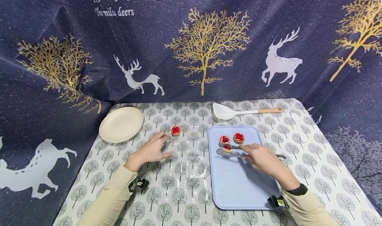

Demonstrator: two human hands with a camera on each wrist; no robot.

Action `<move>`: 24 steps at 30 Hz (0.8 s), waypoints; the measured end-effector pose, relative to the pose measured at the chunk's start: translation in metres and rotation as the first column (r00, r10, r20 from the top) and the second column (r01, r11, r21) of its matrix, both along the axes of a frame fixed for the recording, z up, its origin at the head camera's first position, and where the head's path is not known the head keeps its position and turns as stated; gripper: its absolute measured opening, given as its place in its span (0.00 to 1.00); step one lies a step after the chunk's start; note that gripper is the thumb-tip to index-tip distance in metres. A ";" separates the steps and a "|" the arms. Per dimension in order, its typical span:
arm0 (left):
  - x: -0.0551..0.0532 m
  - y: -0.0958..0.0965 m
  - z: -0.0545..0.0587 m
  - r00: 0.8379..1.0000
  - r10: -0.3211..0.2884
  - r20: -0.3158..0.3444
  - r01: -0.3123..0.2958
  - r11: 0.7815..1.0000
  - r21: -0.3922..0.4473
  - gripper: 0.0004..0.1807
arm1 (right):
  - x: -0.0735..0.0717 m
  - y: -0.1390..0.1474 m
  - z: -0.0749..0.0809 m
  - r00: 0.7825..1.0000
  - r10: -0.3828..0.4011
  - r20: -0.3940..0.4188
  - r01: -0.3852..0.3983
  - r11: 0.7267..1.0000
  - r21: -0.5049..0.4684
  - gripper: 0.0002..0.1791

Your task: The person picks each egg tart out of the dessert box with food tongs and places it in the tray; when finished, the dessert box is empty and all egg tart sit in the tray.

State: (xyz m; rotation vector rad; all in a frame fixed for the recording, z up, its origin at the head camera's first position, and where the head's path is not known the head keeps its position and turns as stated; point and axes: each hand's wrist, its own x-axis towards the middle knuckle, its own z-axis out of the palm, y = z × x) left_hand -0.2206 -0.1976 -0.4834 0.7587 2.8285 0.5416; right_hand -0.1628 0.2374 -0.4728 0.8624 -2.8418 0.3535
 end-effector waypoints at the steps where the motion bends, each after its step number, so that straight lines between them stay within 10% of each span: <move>1: 0.000 0.000 0.000 1.000 0.000 0.001 0.000 1.000 0.000 0.43 | 0.000 0.001 -0.001 1.000 0.000 -0.003 0.000 1.000 0.001 0.28; 24: 0.001 0.000 -0.001 1.000 -0.004 -0.023 0.004 1.000 0.000 0.43 | -0.001 0.004 0.014 0.997 0.038 0.071 -0.036 0.999 -0.026 0.35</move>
